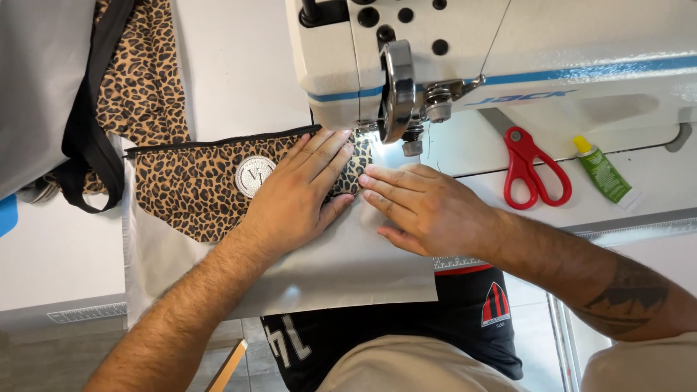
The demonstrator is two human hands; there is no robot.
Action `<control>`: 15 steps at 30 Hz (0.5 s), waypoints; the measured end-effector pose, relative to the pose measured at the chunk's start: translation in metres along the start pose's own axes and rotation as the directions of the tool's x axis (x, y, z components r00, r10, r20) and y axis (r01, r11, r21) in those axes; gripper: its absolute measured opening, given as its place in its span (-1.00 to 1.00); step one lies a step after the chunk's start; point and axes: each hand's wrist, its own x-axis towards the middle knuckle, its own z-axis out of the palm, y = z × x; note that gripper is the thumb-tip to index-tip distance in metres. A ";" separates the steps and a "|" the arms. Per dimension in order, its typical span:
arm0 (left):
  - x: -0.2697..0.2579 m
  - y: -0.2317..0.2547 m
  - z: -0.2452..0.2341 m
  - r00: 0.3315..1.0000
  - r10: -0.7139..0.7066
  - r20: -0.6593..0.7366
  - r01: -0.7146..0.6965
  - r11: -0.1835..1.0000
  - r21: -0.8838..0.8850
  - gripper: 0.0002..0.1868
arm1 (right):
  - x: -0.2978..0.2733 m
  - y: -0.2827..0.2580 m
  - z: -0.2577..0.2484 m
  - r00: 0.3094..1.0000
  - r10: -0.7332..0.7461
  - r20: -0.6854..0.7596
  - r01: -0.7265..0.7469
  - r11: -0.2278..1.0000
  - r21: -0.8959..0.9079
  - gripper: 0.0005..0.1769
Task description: Cutting and aligning leopard-print fabric pieces with silver fabric at a sewing station to prepare for assembly.
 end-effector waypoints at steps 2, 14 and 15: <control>0.001 0.000 0.001 1.000 -0.003 0.008 0.003 1.000 -0.001 -0.34 | 0.000 0.001 0.000 1.000 0.003 -0.003 -0.003 1.000 0.008 -0.51; 0.000 -0.008 0.000 1.000 -0.007 0.010 0.007 1.000 -0.003 -0.36 | 0.004 0.002 0.000 0.999 0.021 0.045 -0.021 1.000 0.003 -0.51; 0.001 -0.009 -0.001 1.000 -0.005 0.019 0.005 1.000 -0.011 -0.36 | 0.005 0.002 0.000 0.999 0.024 0.046 -0.024 1.000 -0.003 -0.50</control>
